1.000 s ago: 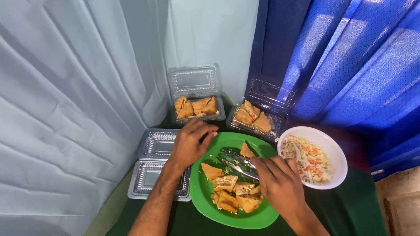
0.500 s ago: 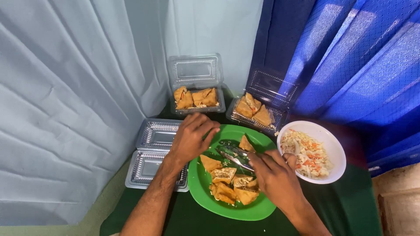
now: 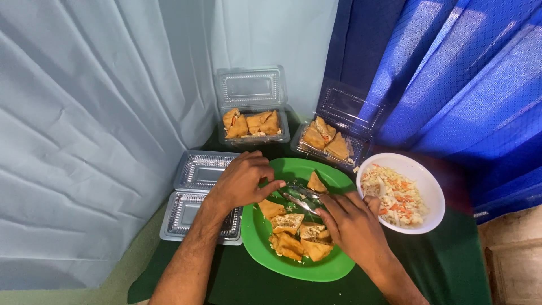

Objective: Filling fried tofu pockets with a vegetable salad mixture using tongs

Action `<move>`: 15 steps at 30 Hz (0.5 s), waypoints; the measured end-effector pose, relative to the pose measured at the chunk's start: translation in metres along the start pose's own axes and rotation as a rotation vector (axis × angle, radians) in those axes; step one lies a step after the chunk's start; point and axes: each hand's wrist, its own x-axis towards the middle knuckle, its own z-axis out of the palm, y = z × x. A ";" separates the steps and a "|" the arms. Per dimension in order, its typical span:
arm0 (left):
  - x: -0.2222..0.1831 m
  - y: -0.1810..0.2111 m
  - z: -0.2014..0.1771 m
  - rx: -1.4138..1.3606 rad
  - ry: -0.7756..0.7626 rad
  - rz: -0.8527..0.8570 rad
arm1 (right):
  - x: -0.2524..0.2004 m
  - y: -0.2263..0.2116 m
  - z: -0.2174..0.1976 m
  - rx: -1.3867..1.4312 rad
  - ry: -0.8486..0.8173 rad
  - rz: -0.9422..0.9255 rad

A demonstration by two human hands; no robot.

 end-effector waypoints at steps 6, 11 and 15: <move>0.001 -0.005 0.017 0.015 0.104 0.034 | -0.001 -0.002 0.002 -0.006 0.005 -0.019; 0.003 0.002 0.016 0.024 0.108 0.016 | -0.006 0.000 0.001 -0.060 0.020 -0.029; 0.002 0.004 0.013 0.051 0.081 -0.002 | -0.006 0.003 0.003 -0.126 0.029 -0.040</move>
